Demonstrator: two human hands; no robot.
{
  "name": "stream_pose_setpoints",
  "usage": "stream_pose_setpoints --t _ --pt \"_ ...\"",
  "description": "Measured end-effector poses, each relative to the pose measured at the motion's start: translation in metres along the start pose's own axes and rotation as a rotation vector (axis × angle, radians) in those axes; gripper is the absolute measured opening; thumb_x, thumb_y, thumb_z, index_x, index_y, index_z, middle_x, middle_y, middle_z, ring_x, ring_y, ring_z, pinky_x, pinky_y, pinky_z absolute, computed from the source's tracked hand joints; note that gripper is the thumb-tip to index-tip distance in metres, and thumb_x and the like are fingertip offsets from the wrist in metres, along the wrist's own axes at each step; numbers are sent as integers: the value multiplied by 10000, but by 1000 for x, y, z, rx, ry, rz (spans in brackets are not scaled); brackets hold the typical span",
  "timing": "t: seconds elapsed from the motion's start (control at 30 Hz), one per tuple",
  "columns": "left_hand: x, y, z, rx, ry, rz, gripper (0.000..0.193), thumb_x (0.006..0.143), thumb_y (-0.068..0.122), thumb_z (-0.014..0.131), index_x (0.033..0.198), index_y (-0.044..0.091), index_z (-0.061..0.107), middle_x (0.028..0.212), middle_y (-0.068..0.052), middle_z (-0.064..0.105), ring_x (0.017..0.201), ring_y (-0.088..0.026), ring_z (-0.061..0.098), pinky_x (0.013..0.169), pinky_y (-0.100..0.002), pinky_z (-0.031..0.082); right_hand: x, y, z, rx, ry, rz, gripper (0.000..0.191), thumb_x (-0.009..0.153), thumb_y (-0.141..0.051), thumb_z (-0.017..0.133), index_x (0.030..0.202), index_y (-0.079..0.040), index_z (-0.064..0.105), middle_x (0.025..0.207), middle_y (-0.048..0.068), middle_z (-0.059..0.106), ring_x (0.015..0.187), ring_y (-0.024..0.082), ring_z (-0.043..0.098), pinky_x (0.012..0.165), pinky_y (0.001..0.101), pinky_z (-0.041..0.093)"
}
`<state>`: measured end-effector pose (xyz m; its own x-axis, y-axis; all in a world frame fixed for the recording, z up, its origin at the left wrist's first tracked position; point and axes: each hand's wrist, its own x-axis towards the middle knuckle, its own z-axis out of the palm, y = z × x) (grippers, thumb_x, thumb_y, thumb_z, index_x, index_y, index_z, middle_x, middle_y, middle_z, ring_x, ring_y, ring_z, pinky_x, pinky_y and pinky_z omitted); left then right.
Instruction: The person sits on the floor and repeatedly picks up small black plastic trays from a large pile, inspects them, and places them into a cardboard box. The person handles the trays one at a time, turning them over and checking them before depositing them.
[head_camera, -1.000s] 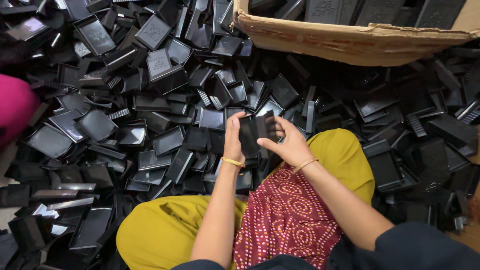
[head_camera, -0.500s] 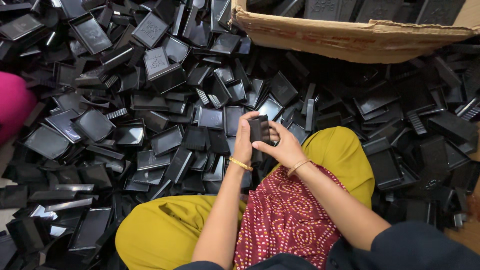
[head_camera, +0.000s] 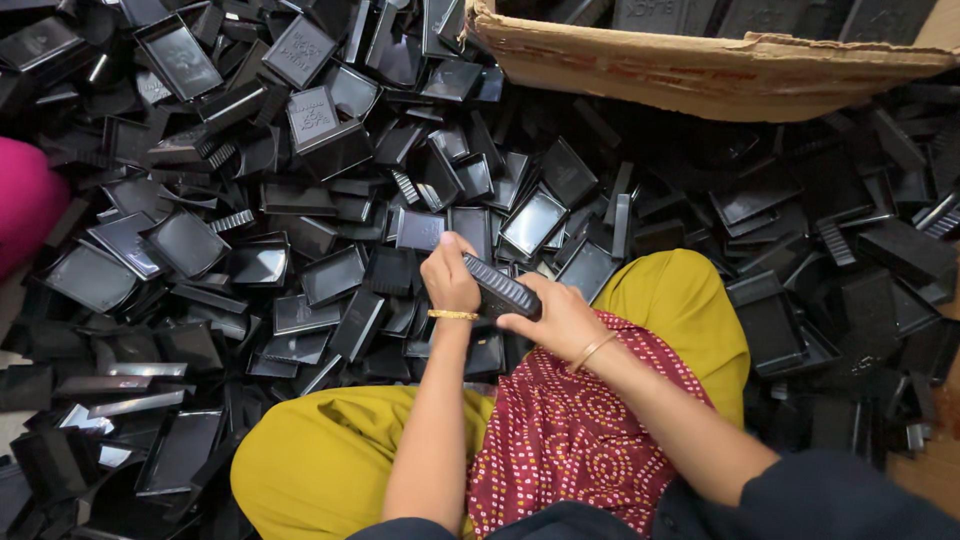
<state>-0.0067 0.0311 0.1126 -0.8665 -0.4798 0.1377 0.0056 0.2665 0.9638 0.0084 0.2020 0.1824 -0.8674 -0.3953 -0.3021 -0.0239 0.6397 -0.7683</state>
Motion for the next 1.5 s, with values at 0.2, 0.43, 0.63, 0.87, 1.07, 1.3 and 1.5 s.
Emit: stream_pose_setpoints --t 0.2,0.43,0.63,0.87,1.07,1.3,1.5 --pt "6 -9 3 -17 -50 -84 592 1102 318 323 675 11 593 613 -154 595 595 -315 605 632 -406 448 2 -26 -12 -157 51 -9 442 767 -350 837 1082 -62 720 890 191 735 827 376 724 745 429 564" --pt "54 -85 -63 541 181 -62 198 925 260 664 934 88 763 966 -156 714 935 -327 669 857 -445 542 54 -54 -145 1247 320 -76 170 935 -258 642 952 -90 672 1055 108 714 975 220 711 884 365 618" --pt "42 -147 -73 944 -67 -590 419 790 263 769 1171 133 654 1153 -210 667 1034 -436 635 867 -520 518 79 -2 -77 296 141 -306 260 928 -293 696 1072 -81 738 1089 111 735 1043 223 727 943 330 599" --pt "25 -133 -76 509 -153 -594 486 810 115 681 1290 138 606 1082 -192 705 997 -369 674 914 -452 521 74 88 75 -570 -172 -376 633 669 -231 838 1210 -109 533 1312 211 525 1254 408 494 1006 496 454" --pt "23 -104 -30 -712 -102 -599 319 897 9 658 1216 4 648 1081 -68 720 955 -186 674 877 -333 554 41 83 11 -723 -199 1 647 716 -262 852 1239 -112 502 1161 160 595 1134 379 595 993 500 473" --pt "4 -62 -1 -1200 -216 -432 661 823 63 671 1436 200 464 1287 -48 600 1157 -217 638 992 -423 555 26 20 -44 315 96 -42 863 711 -359 907 1402 -105 458 1263 215 628 1143 318 654 986 384 545" --pt "-2 -21 8 -1247 -305 -544 645 1050 533 396 1612 240 278 1454 -85 539 1263 -235 589 1061 -410 503 27 -25 -6 214 168 -67 851 710 -349 887 1429 -129 488 1263 187 661 1121 291 700 947 368 558"
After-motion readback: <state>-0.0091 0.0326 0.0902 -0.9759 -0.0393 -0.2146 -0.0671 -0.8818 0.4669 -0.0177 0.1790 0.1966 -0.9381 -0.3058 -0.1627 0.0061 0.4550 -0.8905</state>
